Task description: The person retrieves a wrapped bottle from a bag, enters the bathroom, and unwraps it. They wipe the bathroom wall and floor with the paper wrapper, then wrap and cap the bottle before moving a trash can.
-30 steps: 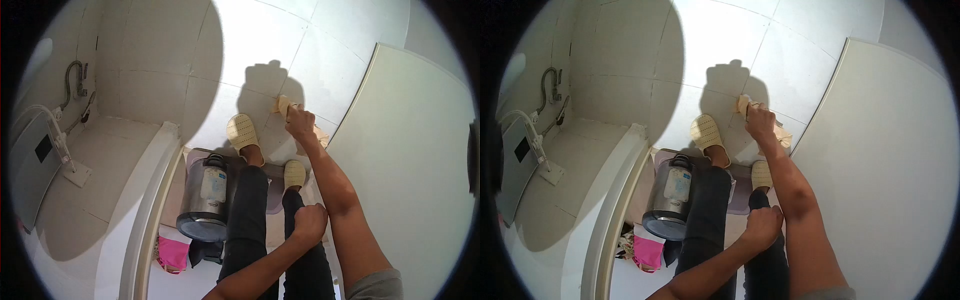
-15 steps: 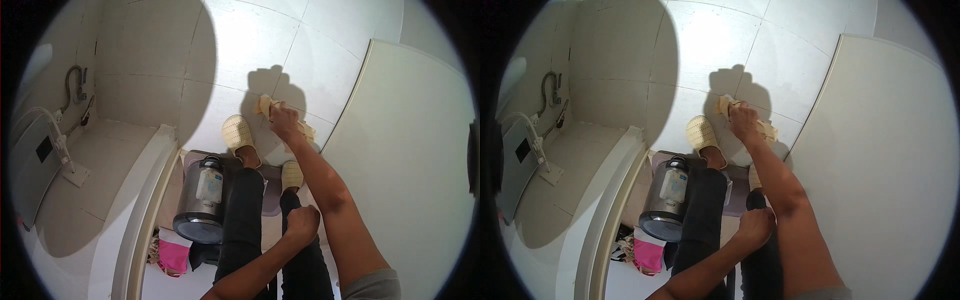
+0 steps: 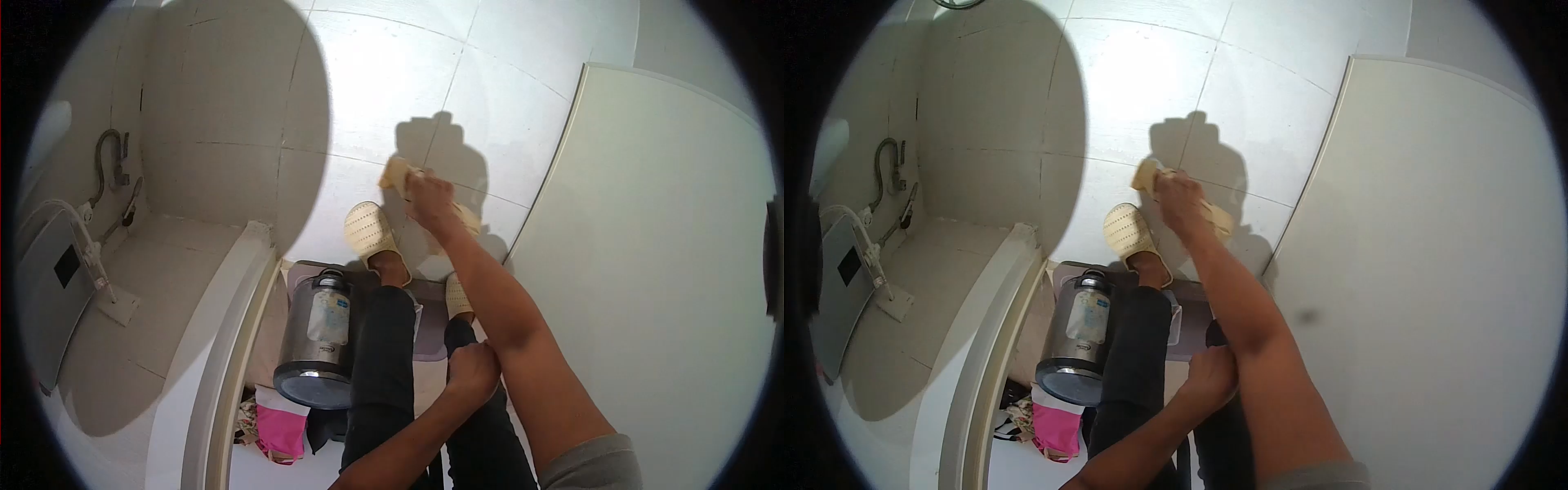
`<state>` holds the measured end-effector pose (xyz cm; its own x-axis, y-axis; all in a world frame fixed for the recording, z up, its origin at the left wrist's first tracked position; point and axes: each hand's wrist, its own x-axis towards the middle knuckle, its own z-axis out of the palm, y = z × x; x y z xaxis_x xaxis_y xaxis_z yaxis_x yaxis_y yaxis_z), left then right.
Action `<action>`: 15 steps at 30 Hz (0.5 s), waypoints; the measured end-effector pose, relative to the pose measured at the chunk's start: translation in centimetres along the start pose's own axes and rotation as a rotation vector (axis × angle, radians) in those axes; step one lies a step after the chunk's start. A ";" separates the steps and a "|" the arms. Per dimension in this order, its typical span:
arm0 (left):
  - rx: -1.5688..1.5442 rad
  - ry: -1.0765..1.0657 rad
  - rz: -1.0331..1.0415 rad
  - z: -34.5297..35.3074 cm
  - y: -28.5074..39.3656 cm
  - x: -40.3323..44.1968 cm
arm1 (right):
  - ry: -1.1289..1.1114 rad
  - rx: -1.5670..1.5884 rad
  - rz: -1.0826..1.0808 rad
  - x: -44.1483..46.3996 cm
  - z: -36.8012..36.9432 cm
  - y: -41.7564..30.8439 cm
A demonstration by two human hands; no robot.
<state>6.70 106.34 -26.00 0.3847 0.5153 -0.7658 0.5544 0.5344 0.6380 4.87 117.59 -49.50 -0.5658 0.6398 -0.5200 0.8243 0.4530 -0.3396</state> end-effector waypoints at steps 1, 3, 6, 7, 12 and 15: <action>0.006 0.012 -0.042 0.7 0.0 0.4 | -0.034 -0.033 0.092 -1.4 -0.1 1.4; 0.015 0.023 -0.079 0.9 0.4 0.7 | -0.123 -0.073 0.278 -3.9 -0.5 4.5; 0.078 -0.004 -0.003 0.3 0.6 1.0 | -0.162 -0.053 0.498 -7.2 -0.6 8.6; 0.076 0.001 -0.007 0.5 0.8 1.2 | -0.144 -0.030 0.624 -8.3 -0.5 9.8; 0.084 0.028 -0.013 1.1 0.8 1.5 | -0.056 0.218 0.823 -11.4 -1.2 12.3; 0.071 0.037 -0.012 1.6 1.1 2.1 | -0.038 0.353 0.910 -11.2 -2.5 12.4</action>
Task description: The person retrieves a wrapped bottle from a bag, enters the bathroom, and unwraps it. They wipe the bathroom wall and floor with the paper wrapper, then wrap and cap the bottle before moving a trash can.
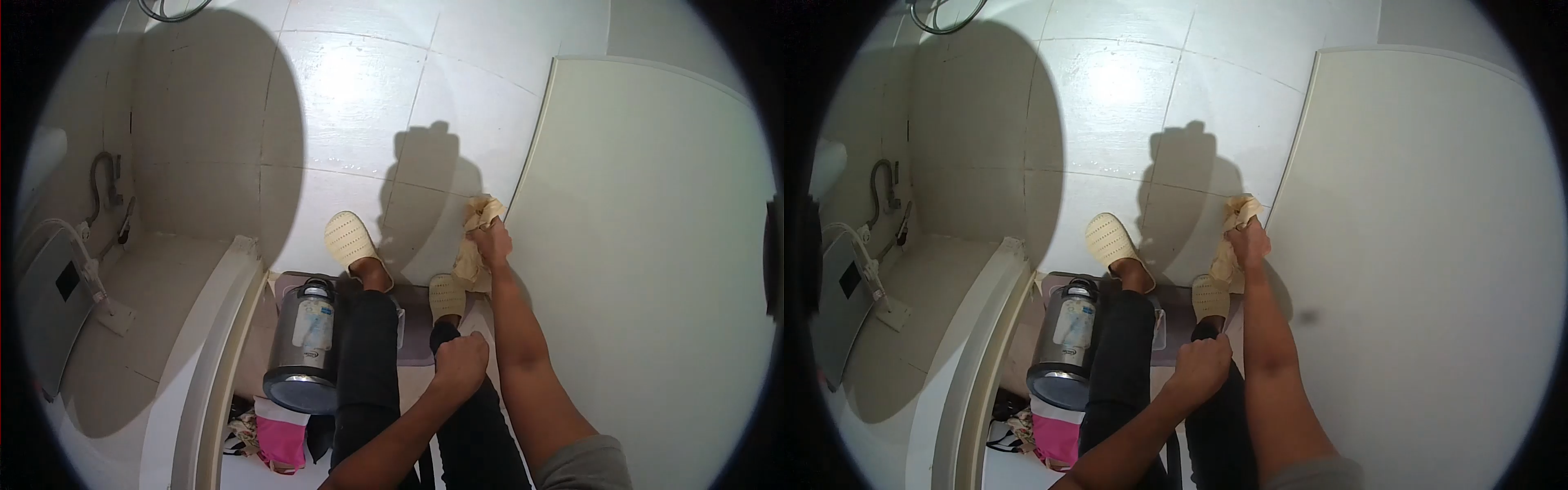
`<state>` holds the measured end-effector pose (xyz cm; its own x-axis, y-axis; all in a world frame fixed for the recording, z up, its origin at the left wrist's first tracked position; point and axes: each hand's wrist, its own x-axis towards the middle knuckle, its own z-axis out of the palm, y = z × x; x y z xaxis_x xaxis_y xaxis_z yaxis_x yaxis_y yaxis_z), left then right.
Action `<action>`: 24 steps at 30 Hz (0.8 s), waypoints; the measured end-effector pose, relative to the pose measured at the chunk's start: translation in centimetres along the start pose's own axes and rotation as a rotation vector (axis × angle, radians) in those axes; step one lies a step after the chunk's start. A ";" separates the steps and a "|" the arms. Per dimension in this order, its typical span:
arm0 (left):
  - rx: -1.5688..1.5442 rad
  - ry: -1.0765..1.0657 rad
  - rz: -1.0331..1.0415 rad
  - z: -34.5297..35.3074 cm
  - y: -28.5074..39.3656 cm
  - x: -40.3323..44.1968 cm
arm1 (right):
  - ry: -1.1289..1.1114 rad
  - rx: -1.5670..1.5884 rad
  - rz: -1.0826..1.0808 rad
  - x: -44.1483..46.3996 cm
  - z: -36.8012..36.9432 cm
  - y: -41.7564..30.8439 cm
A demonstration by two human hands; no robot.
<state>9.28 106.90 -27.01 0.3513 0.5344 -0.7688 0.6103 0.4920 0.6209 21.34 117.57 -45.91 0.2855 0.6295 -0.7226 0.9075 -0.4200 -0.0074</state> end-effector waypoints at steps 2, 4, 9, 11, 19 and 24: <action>-0.014 0.012 -0.034 0.6 0.3 0.4 | 0.008 0.028 -0.001 0.6 -0.6 -0.1; 0.004 0.051 -0.011 0.6 0.7 0.3 | 0.066 -0.019 -0.052 1.8 -1.6 -1.1; 0.012 0.126 0.045 1.5 0.6 0.2 | 0.079 -0.127 -0.013 5.3 -6.2 -4.5; -0.021 0.118 -0.028 1.4 0.3 0.3 | 0.107 -0.128 0.020 6.4 -7.6 -5.4; -0.035 0.248 0.019 -1.0 -1.0 0.5 | 0.243 -0.086 -0.181 5.0 -12.2 -11.0; -0.155 0.385 0.048 -2.3 -1.6 -1.1 | 0.290 -0.169 -0.340 2.7 -14.5 -14.9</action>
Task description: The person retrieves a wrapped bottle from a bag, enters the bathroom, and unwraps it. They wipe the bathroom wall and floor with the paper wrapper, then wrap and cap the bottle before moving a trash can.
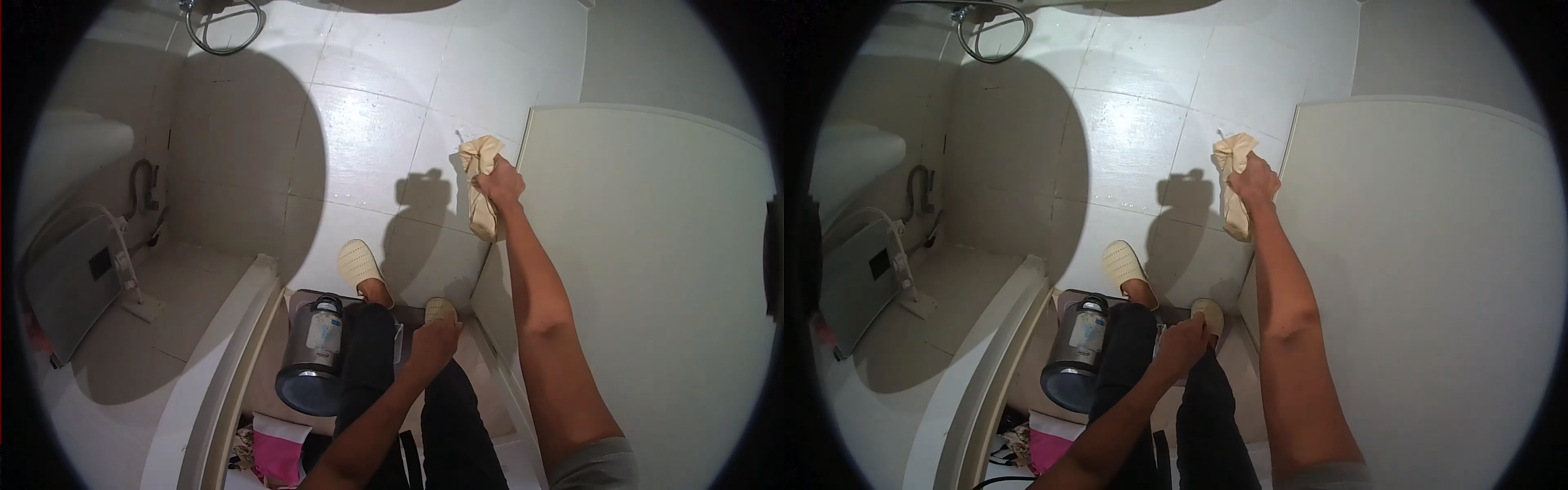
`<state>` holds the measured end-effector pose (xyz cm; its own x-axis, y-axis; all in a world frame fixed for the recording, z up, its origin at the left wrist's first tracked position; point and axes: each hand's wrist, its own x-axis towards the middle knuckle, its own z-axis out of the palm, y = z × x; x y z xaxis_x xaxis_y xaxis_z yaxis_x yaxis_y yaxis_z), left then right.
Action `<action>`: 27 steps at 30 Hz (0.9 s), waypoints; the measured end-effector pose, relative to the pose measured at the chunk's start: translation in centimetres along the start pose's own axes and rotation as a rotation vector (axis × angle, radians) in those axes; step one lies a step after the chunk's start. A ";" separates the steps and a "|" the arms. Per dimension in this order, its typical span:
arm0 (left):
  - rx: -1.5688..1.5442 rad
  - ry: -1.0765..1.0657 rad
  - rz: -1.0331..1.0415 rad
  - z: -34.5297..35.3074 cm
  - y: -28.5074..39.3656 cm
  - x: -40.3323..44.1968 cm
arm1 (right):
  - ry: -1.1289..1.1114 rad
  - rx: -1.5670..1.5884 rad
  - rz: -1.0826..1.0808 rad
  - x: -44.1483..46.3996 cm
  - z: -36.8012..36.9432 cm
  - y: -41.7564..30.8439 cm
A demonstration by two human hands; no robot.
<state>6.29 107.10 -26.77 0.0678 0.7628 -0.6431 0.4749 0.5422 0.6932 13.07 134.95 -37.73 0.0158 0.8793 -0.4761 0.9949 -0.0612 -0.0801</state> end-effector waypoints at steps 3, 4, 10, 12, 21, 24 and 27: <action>0.053 -0.052 -0.048 -1.1 0.0 -0.7 | -0.022 -0.033 -0.078 -0.3 -1.6 -2.8; 0.097 -0.063 -0.044 -1.5 0.0 -0.7 | -0.016 -0.047 -0.123 -0.3 -2.0 -3.8; 0.211 0.056 0.020 -2.9 -1.1 -0.3 | -0.146 -0.080 -0.068 -1.2 -4.5 -7.4; 0.237 0.100 0.039 -3.1 -1.1 -0.1 | -0.147 -0.075 -0.081 -1.8 -4.8 -7.7; 0.261 0.252 0.057 1.9 3.8 -3.4 | -0.033 0.654 -0.135 -7.5 -1.9 1.2; 0.283 0.254 0.156 4.3 6.5 -6.4 | 0.043 0.928 -0.283 -11.1 -2.3 4.1; 0.199 0.335 0.338 5.8 8.8 -8.9 | -0.035 0.847 -0.347 -13.6 -4.0 6.5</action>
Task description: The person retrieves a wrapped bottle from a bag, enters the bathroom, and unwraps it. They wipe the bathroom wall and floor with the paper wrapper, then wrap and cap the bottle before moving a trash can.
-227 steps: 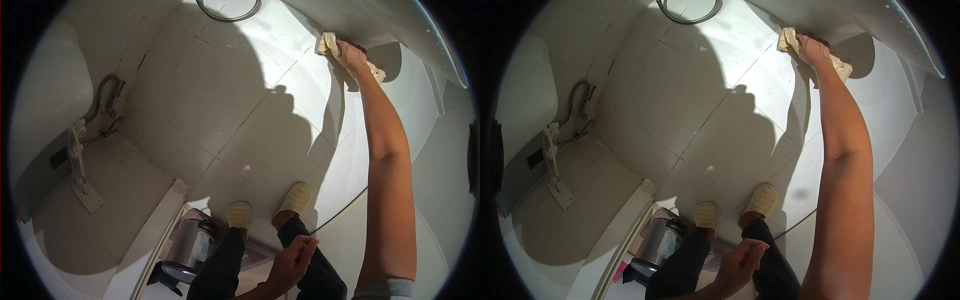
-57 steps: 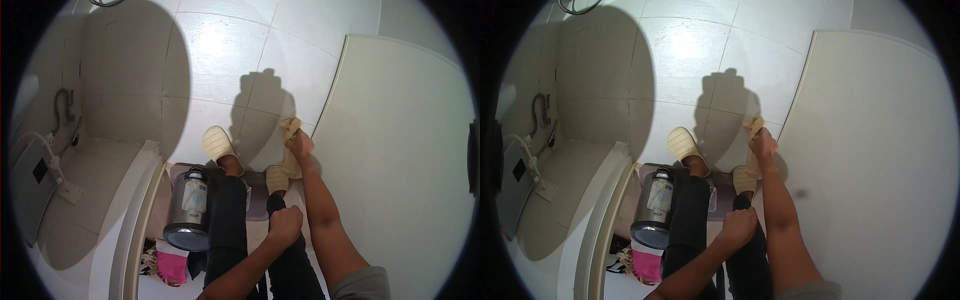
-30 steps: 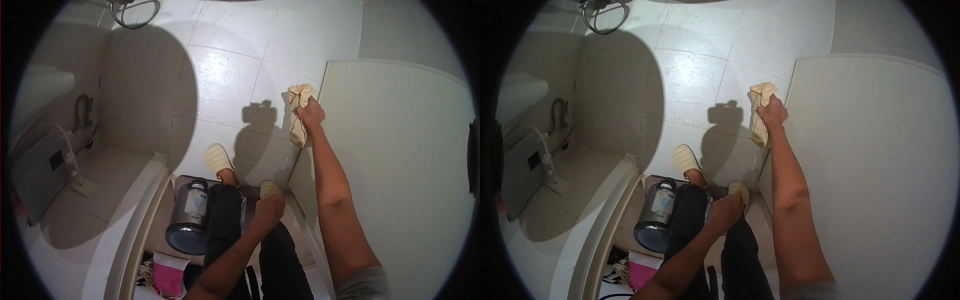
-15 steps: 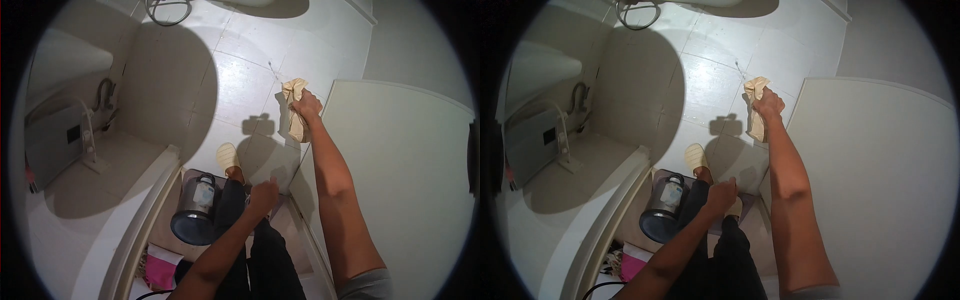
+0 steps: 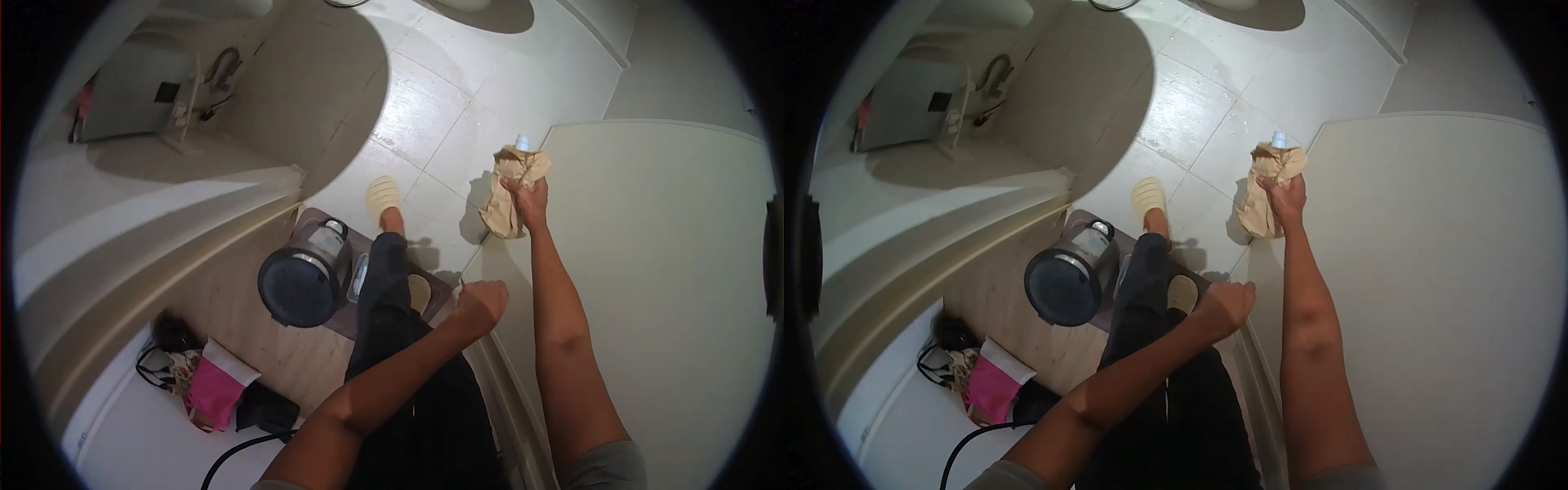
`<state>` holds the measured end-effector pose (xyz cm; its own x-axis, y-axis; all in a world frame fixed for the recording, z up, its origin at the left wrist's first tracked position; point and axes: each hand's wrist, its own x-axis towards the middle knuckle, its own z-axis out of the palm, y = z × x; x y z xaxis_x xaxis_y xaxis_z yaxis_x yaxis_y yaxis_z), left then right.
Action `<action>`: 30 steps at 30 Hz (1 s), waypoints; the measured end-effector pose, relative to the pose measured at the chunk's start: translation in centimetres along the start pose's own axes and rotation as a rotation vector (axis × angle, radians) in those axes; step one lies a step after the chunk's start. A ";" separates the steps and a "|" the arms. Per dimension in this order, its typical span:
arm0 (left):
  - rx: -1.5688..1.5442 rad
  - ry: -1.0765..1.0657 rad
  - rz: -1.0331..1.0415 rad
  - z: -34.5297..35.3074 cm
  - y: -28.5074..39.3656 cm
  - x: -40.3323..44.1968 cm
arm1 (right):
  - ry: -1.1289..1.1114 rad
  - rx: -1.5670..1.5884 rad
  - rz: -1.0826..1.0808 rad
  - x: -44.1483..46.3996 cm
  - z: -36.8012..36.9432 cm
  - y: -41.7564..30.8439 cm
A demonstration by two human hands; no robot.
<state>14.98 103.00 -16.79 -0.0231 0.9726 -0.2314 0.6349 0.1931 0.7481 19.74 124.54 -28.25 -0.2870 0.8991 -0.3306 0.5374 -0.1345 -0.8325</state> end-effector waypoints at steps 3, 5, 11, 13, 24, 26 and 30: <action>-0.007 0.064 0.042 -1.0 2.2 -1.8 | -0.164 0.040 0.061 -2.4 -1.5 0.4; 0.022 -0.001 -0.031 -1.6 2.9 -3.2 | -0.152 -0.112 0.145 -5.1 -2.0 -0.4; -0.038 -0.185 -0.164 -2.5 3.5 -6.6 | -0.385 -0.815 0.040 -8.3 -0.8 2.2; -0.093 -0.192 -0.163 -2.0 3.5 -7.8 | -0.422 -0.873 0.029 -9.2 0.5 3.3; -0.220 -0.274 -0.184 -1.3 2.8 -8.8 | -0.604 -0.982 -0.168 -11.6 6.7 3.0; -0.181 -0.302 -0.236 -1.0 1.9 -9.2 | -0.590 -0.937 -0.198 -11.7 7.5 3.6; -0.251 -0.326 -0.263 0.1 -1.6 -10.0 | -0.584 -0.945 -0.163 -11.5 9.4 4.5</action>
<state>14.33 92.92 -15.71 0.1105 0.8030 -0.5857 0.4336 0.4913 0.7554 18.02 109.71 -32.42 -0.6033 0.5108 -0.6125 0.7741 0.5599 -0.2955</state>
